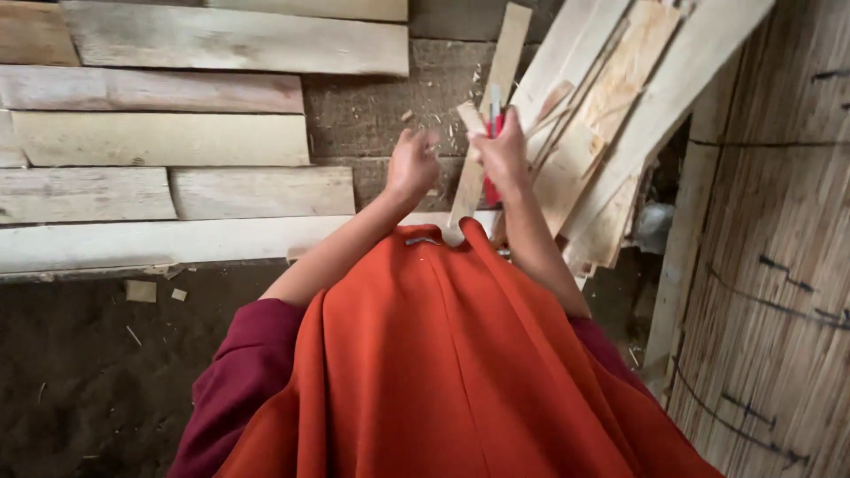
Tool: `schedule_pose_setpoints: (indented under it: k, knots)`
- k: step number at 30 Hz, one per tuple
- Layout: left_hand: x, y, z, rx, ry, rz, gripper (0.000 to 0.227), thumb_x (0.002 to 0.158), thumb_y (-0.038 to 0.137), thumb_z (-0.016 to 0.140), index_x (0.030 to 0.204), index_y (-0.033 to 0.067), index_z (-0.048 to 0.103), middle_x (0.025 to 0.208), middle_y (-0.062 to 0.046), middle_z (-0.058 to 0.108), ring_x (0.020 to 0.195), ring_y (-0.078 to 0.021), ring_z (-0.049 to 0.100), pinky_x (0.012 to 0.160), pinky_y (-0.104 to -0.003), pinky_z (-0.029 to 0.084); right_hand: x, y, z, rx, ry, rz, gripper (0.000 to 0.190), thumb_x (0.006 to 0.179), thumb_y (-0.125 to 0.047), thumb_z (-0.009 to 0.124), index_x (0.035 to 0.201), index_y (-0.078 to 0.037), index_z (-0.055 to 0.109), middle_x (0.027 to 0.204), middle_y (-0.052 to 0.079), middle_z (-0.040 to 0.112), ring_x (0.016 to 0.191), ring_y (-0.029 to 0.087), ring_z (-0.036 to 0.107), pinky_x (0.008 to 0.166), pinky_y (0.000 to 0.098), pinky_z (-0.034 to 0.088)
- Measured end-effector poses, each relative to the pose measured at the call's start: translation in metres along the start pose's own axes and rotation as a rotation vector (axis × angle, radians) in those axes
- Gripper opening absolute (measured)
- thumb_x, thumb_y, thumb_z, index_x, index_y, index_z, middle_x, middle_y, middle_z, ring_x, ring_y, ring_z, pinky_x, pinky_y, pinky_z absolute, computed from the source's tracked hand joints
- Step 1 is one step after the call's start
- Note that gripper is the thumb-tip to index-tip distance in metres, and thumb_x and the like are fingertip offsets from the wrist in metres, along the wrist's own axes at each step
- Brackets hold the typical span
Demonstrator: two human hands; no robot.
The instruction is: Trimming the edges of thin wooden planks using a utility knife in a workshop environment.
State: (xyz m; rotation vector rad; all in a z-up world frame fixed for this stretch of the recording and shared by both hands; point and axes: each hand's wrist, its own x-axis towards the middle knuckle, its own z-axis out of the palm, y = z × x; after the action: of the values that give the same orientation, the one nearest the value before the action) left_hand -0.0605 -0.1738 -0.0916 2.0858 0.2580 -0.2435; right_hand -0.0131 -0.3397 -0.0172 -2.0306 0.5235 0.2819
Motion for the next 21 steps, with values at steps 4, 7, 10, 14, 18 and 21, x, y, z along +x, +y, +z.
schedule_pose_setpoints:
  k: [4,7,10,14,18,21]
  knots:
    - [-0.022,-0.001,0.011,0.470,-0.015,0.310,0.027,0.077,0.018,0.076,0.101,0.0165,0.064,0.105,-0.005,0.052,0.098,-0.0314,0.059,0.067,-0.041,0.062,-0.003,0.026,-0.026,-0.161,-0.016,0.031,0.039,0.072,-0.014,0.080,0.105,-0.012,0.060,0.081,0.006,0.066,0.046,0.019,0.068,0.038,0.0294,0.059]
    - [-0.041,0.013,0.008,0.664,-0.071,0.353,0.048,0.067,0.021,0.089,0.105,0.0125,0.063,0.110,-0.007,0.050,0.104,-0.0334,0.056,0.063,-0.042,0.065,-0.011,0.044,-0.027,-0.233,-0.034,0.059,0.027,0.075,-0.020,0.076,0.097,-0.013,0.063,0.075,0.006,0.066,0.050,0.020,0.071,0.041,0.0305,0.057]
    - [-0.041,-0.017,0.034,0.747,0.065,0.390,0.037,0.069,0.013,0.080,0.098,0.0113,0.057,0.099,-0.007,0.051,0.097,-0.0311,0.058,0.059,-0.036,0.062,-0.030,0.034,-0.024,-0.258,-0.097,0.045,0.021,0.078,-0.027,0.074,0.090,-0.015,0.060,0.069,0.004,0.063,0.052,0.020,0.071,0.047,0.0318,0.057]
    - [-0.044,-0.026,0.040,0.696,0.066,0.461,0.043,0.066,0.012,0.081,0.099,0.0122,0.054,0.094,-0.008,0.055,0.094,-0.0311,0.061,0.064,-0.034,0.063,-0.040,0.027,-0.018,-0.174,-0.162,0.011,0.021,0.078,-0.025,0.073,0.083,-0.013,0.057,0.066,0.004,0.063,0.052,0.019,0.072,0.052,0.0294,0.059]
    - [-0.045,-0.033,0.031,0.708,0.054,0.481,0.046,0.064,0.010,0.081,0.099,0.0121,0.053,0.098,-0.008,0.058,0.099,-0.0313,0.062,0.066,-0.034,0.064,-0.045,0.021,-0.011,-0.282,-0.158,-0.036,0.016,0.076,-0.022,0.068,0.082,-0.013,0.056,0.064,0.005,0.062,0.054,0.019,0.072,0.052,0.0285,0.059]
    - [-0.050,-0.044,0.021,0.687,0.110,0.487,0.044,0.063,0.011,0.081,0.098,0.0106,0.055,0.095,-0.007,0.055,0.094,-0.0295,0.060,0.061,-0.034,0.062,-0.038,0.040,0.006,-0.475,-0.108,-0.174,0.022,0.078,-0.025,0.066,0.091,-0.010,0.057,0.074,0.014,0.063,0.079,0.038,0.073,0.069,0.0501,0.053]
